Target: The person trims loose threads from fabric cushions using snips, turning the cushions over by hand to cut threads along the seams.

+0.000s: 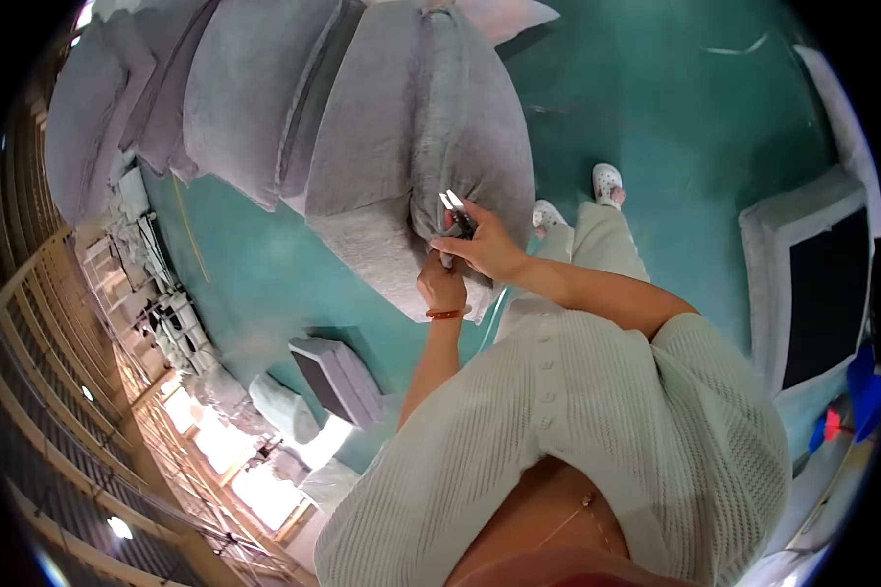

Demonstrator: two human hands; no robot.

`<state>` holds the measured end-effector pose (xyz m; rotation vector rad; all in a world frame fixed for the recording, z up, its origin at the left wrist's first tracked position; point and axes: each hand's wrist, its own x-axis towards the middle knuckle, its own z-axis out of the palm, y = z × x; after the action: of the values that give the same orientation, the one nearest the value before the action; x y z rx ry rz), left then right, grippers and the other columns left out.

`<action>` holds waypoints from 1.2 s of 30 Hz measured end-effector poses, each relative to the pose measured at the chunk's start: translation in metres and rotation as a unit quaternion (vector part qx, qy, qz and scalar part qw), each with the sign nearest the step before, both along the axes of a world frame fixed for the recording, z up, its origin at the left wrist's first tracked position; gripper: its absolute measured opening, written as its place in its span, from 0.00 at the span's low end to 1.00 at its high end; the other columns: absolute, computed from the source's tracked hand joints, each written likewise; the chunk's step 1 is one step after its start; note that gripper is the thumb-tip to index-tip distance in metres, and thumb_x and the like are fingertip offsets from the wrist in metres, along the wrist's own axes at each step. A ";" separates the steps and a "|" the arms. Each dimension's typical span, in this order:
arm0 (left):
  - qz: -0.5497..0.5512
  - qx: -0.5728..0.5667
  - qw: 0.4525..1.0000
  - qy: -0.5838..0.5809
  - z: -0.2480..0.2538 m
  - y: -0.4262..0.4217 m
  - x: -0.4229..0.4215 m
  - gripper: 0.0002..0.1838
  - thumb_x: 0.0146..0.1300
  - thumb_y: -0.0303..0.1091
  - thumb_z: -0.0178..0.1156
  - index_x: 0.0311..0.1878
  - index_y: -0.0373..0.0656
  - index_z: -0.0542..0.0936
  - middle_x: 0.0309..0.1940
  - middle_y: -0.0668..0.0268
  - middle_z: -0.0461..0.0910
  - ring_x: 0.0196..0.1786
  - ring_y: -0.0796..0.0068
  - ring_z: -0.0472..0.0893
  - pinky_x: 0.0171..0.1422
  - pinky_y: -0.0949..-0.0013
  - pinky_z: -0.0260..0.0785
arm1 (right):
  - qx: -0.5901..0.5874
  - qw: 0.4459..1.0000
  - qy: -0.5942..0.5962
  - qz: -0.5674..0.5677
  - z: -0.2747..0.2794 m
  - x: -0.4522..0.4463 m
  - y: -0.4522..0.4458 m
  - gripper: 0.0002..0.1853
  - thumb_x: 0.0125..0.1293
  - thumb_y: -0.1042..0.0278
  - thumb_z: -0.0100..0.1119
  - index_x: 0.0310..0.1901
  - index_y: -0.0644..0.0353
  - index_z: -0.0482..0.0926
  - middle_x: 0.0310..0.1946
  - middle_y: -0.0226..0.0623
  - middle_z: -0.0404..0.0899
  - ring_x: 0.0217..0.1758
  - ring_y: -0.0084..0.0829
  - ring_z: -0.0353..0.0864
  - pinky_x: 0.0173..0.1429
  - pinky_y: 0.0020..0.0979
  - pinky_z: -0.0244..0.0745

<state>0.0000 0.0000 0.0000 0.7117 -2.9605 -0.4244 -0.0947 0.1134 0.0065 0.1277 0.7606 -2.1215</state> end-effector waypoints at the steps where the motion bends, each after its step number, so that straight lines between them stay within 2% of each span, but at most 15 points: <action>1: 0.029 0.012 0.999 0.038 -0.004 0.004 0.001 0.10 0.47 0.30 0.62 0.34 0.40 0.76 0.25 0.51 0.76 0.30 0.48 0.76 0.31 0.57 0.67 | -0.008 0.999 0.048 0.020 -0.005 -0.003 0.003 0.16 0.55 0.68 0.64 0.43 0.52 0.69 0.19 0.23 0.64 0.14 0.14 0.57 0.16 0.20 0.49; 2: 0.057 0.021 0.995 0.073 -0.004 0.007 0.005 0.10 0.45 0.29 0.62 0.33 0.39 0.76 0.24 0.51 0.76 0.29 0.47 0.76 0.30 0.56 0.67 | -0.020 0.995 0.093 0.039 -0.008 -0.004 0.005 0.17 0.54 0.69 0.65 0.43 0.53 0.69 0.17 0.23 0.62 0.13 0.14 0.56 0.15 0.20 0.48; 3: 0.074 0.109 0.986 0.101 -0.040 0.050 0.001 0.10 0.45 0.29 0.62 0.33 0.39 0.76 0.24 0.51 0.76 0.29 0.47 0.76 0.30 0.56 0.67 | 0.066 0.989 0.122 0.059 -0.018 -0.017 0.050 0.17 0.54 0.69 0.65 0.43 0.53 0.69 0.17 0.23 0.62 0.13 0.14 0.56 0.15 0.20 0.48; 5: 0.081 0.130 0.986 0.067 -0.041 0.058 0.023 0.08 0.45 0.23 0.57 0.33 0.39 0.76 0.23 0.50 0.76 0.30 0.47 0.76 0.30 0.56 0.66 | 0.108 0.973 0.150 0.141 -0.002 -0.021 0.063 0.16 0.54 0.67 0.63 0.42 0.55 0.69 0.19 0.25 0.68 0.14 0.15 0.59 0.18 0.20 0.52; 7: 0.077 0.039 0.995 0.059 0.003 0.012 0.059 0.10 0.45 0.20 0.50 0.32 0.37 0.76 0.23 0.48 0.75 0.30 0.45 0.75 0.31 0.56 0.66 | 0.110 0.970 0.132 0.173 0.019 -0.026 0.048 0.14 0.55 0.65 0.62 0.40 0.56 0.71 0.24 0.28 0.76 0.22 0.18 0.70 0.28 0.20 0.63; 10: 0.175 0.058 0.975 0.121 0.010 -0.007 0.092 0.13 0.43 0.18 0.45 0.32 0.35 0.76 0.24 0.47 0.75 0.30 0.43 0.75 0.32 0.57 0.67 | 0.197 0.962 0.121 0.144 -0.013 -0.049 0.029 0.15 0.54 0.62 0.62 0.40 0.58 0.71 0.24 0.31 0.79 0.17 0.18 0.69 0.20 0.21 0.60; 12: 0.227 0.032 0.966 0.117 0.007 -0.021 0.117 0.14 0.44 0.18 0.43 0.32 0.34 0.77 0.25 0.46 0.76 0.31 0.44 0.75 0.33 0.59 0.67 | 0.250 0.964 0.088 0.003 -0.049 -0.062 0.007 0.19 0.53 0.57 0.63 0.38 0.62 0.72 0.22 0.32 0.79 0.13 0.18 0.65 0.14 0.22 0.56; 15: 0.297 0.036 0.948 0.107 0.034 -0.025 0.131 0.11 0.49 0.27 0.51 0.35 0.33 0.77 0.26 0.46 0.77 0.30 0.46 0.77 0.31 0.60 0.67 | 0.310 0.948 0.072 -0.009 -0.079 -0.070 -0.021 0.21 0.51 0.55 0.65 0.36 0.64 0.72 0.23 0.34 0.79 0.14 0.20 0.66 0.16 0.23 0.58; 19: 0.326 0.027 0.933 0.152 0.016 -0.061 0.165 0.13 0.49 0.33 0.56 0.35 0.33 0.77 0.26 0.48 0.78 0.30 0.48 0.78 0.31 0.61 0.67 | 0.331 0.943 -0.021 0.000 -0.108 -0.067 -0.059 0.22 0.49 0.52 0.66 0.36 0.64 0.74 0.23 0.36 0.78 0.15 0.23 0.68 0.17 0.24 0.60; 21: 0.297 -0.003 0.927 0.227 0.008 -0.084 0.180 0.15 0.47 0.35 0.58 0.36 0.34 0.78 0.26 0.49 0.78 0.31 0.48 0.78 0.33 0.62 0.68 | 0.355 0.933 -0.053 -0.036 -0.109 -0.058 -0.078 0.16 0.54 0.58 0.63 0.33 0.66 0.77 0.23 0.38 0.78 0.12 0.20 0.61 0.15 0.24 0.56; 25: 0.311 -0.012 0.933 0.183 0.002 -0.128 0.202 0.19 0.42 0.35 0.60 0.39 0.35 0.77 0.27 0.48 0.78 0.32 0.47 0.78 0.36 0.61 0.70 | 0.317 0.945 -0.059 -0.056 -0.141 -0.044 -0.110 0.12 0.54 0.63 0.62 0.30 0.65 0.76 0.19 0.35 0.75 0.14 0.24 0.64 0.16 0.26 0.57; 27: 0.290 -0.068 0.930 0.215 0.001 -0.142 0.201 0.17 0.41 0.36 0.61 0.35 0.36 0.77 0.26 0.50 0.78 0.31 0.47 0.77 0.35 0.60 0.68 | 0.326 0.941 -0.077 -0.042 -0.133 -0.033 -0.112 0.10 0.54 0.65 0.63 0.29 0.64 0.76 0.19 0.35 0.73 0.14 0.25 0.65 0.16 0.26 0.58; 29: 0.247 -0.050 0.948 0.194 0.018 -0.152 0.193 0.15 0.41 0.37 0.62 0.31 0.39 0.76 0.24 0.52 0.77 0.30 0.46 0.75 0.32 0.59 0.67 | 0.369 0.915 -0.107 -0.121 -0.131 -0.019 -0.111 0.10 0.52 0.69 0.64 0.29 0.64 0.74 0.20 0.36 0.72 0.16 0.27 0.66 0.16 0.26 0.59; 32: 0.251 -0.049 0.938 0.235 0.021 -0.165 0.178 0.14 0.42 0.39 0.62 0.28 0.40 0.75 0.23 0.53 0.76 0.29 0.46 0.74 0.30 0.58 0.65 | 0.400 0.898 -0.117 -0.145 -0.169 -0.002 -0.096 0.12 0.49 0.68 0.67 0.29 0.63 0.73 0.21 0.37 0.71 0.17 0.28 0.67 0.17 0.26 0.60; 36: 0.258 -0.042 0.944 0.200 0.017 -0.183 0.156 0.13 0.44 0.41 0.62 0.26 0.41 0.74 0.20 0.55 0.74 0.25 0.49 0.73 0.29 0.58 0.64 | 0.422 0.878 -0.180 -0.139 -0.164 0.030 -0.075 0.14 0.49 0.65 0.68 0.28 0.61 0.72 0.18 0.35 0.69 0.17 0.27 0.66 0.17 0.26 0.61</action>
<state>0.1564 -0.1832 0.0165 1.1791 -2.2866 -0.3430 -0.0644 0.0385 -0.1570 1.1221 1.4436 -1.7792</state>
